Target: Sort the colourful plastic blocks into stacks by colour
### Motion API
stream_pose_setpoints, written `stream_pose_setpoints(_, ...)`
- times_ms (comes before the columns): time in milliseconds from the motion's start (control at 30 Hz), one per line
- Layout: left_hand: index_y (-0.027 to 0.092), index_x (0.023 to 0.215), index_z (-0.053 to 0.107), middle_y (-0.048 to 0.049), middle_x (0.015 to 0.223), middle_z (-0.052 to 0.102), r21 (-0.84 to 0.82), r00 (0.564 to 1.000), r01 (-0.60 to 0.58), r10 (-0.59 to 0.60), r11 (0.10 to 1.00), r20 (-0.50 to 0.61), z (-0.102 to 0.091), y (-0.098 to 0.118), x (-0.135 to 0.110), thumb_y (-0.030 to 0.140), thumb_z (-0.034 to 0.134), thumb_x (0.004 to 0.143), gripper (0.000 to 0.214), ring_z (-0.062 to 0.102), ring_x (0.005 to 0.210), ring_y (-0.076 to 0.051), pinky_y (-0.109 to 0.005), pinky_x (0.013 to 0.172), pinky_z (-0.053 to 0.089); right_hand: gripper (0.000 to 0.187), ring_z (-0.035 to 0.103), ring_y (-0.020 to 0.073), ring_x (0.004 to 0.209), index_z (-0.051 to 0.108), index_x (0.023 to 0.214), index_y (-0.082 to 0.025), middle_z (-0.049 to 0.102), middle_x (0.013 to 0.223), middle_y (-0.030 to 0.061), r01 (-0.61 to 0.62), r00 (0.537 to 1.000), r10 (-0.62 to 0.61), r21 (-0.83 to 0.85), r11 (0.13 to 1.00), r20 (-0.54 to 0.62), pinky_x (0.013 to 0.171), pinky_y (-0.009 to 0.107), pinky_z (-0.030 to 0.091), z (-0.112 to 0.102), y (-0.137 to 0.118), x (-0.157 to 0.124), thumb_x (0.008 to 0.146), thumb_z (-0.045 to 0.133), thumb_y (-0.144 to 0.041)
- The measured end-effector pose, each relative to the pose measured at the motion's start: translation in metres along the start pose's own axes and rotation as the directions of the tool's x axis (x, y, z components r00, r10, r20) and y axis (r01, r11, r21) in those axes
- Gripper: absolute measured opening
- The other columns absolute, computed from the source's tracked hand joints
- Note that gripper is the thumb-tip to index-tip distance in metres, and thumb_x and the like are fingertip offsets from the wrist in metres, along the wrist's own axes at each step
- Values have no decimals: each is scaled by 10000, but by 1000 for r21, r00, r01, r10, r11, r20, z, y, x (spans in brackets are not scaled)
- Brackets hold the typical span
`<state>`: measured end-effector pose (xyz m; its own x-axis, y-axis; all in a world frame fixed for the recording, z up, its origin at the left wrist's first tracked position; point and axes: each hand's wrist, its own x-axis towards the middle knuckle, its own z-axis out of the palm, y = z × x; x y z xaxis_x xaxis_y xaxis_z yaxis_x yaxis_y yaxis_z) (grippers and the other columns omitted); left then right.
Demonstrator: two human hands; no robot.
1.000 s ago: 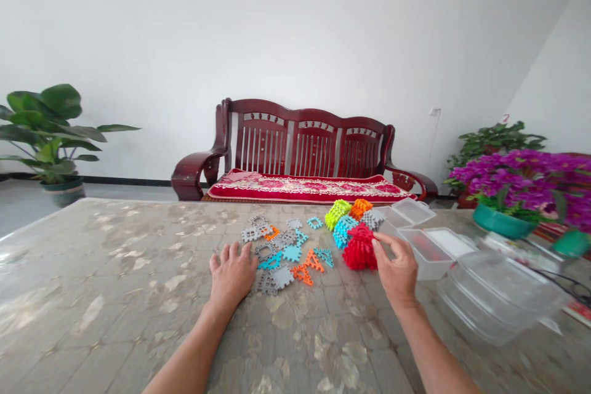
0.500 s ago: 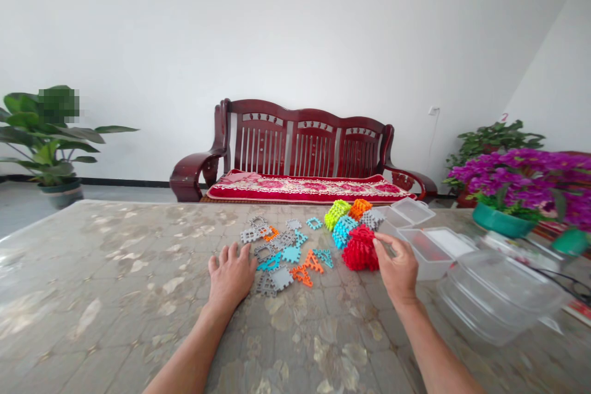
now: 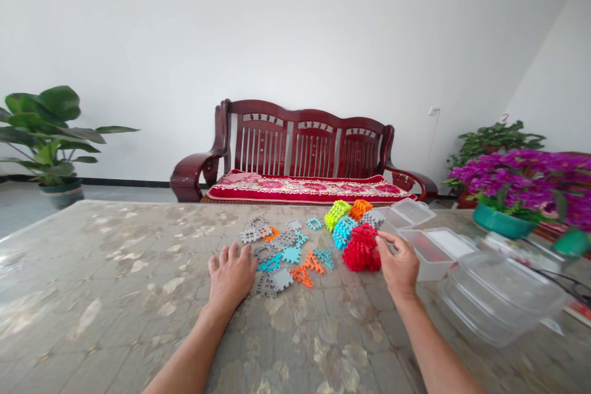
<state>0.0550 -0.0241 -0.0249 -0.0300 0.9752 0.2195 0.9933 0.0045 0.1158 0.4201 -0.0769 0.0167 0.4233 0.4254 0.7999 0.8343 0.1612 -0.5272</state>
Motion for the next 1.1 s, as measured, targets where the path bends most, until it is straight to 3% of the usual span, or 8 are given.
stream_pose_setpoints(300, 229, 1366, 542, -151, 1433, 516, 13, 1000, -6, 6, 1000, -18, -2, 1, -2, 390, 369, 954, 475, 418, 1345, -324, -550, 1089, 292, 348, 650, 265, 874, 753, 882, -209, 762, 911, 82, -91, 990, 91, -4, 996, 108, 847, 396, 479, 4, 12, -2, 831, 562, -496)
stream_pose_setpoints(433, 222, 1369, 541, -151, 1440, 510, 15, 1000, -7, 8, 1000, -17, -2, 1, -2, 389, 371, 954, 479, 413, 1348, -326, -548, 1091, 296, 317, 659, 256, 903, 742, 902, -194, 761, 936, 91, 4, 999, -5, 9, 1000, 48, 876, 394, 485, 1, 9, -1, 867, 550, -444)
stream_pose_setpoints(533, 216, 1368, 544, -151, 1429, 520, 13, 1000, -11, 11, 1000, -14, -4, 2, -2, 374, 371, 953, 476, 421, 1341, -328, -556, 1091, 296, 240, 661, 238, 896, 729, 900, -196, 758, 931, 83, 154, 988, -154, 16, 988, -5, 887, 390, 486, -2, -3, -3, 899, 559, -366)
stream_pose_setpoints(667, 218, 1369, 545, -152, 1424, 526, 11, 1000, -12, 12, 1000, -11, -6, 3, -3, 365, 367, 953, 476, 424, 1337, -330, -565, 1088, 298, 141, 661, 205, 904, 714, 939, -214, 751, 935, 54, 349, 928, -361, 130, 928, 91, 889, 364, 492, 1, -31, -21, 917, 578, -242)
stream_pose_setpoints(767, 216, 1366, 548, -154, 1420, 530, 10, 1000, -13, 13, 1000, -14, -5, 3, -3, 370, 368, 953, 476, 426, 1334, -330, -561, 1084, 303, 166, 663, 187, 919, 709, 944, -222, 744, 925, 43, 349, 864, -412, 245, 905, 291, 875, 333, 511, 12, -54, -46, 927, 548, -185)
stream_pose_setpoints(867, 219, 1353, 558, -153, 1414, 535, 13, 1000, -15, 16, 1000, -13, -5, 2, -2, 375, 376, 952, 467, 425, 1334, -332, -559, 1083, 303, 229, 645, 209, 1036, 696, 1091, -221, 731, 1087, 58, 307, 763, -381, 226, 925, 523, 941, 359, 508, 25, -72, -72, 882, 605, -192)
stream_pose_setpoints(967, 218, 1351, 560, -153, 1425, 527, 12, 1000, -10, 10, 1000, -15, -5, 2, -3, 381, 381, 953, 465, 419, 1339, -333, -557, 1088, 297, 486, 559, 268, 1229, 621, 1289, -223, 635, 1332, 80, 318, 667, -306, 111, 941, 679, 1067, 436, 442, 36, -81, -88, 810, 700, -249)
stream_pose_setpoints(1100, 216, 1355, 560, -157, 1434, 521, 0, 1000, -7, 7, 1000, -23, -5, 3, -4, 383, 391, 953, 467, 419, 1340, -335, -557, 1094, 292, 545, 475, 314, 1342, 560, 1383, -197, 537, 1449, 132, 279, 636, -121, -80, 957, 762, 1126, 495, 379, 46, -78, -91, 860, 654, -316)
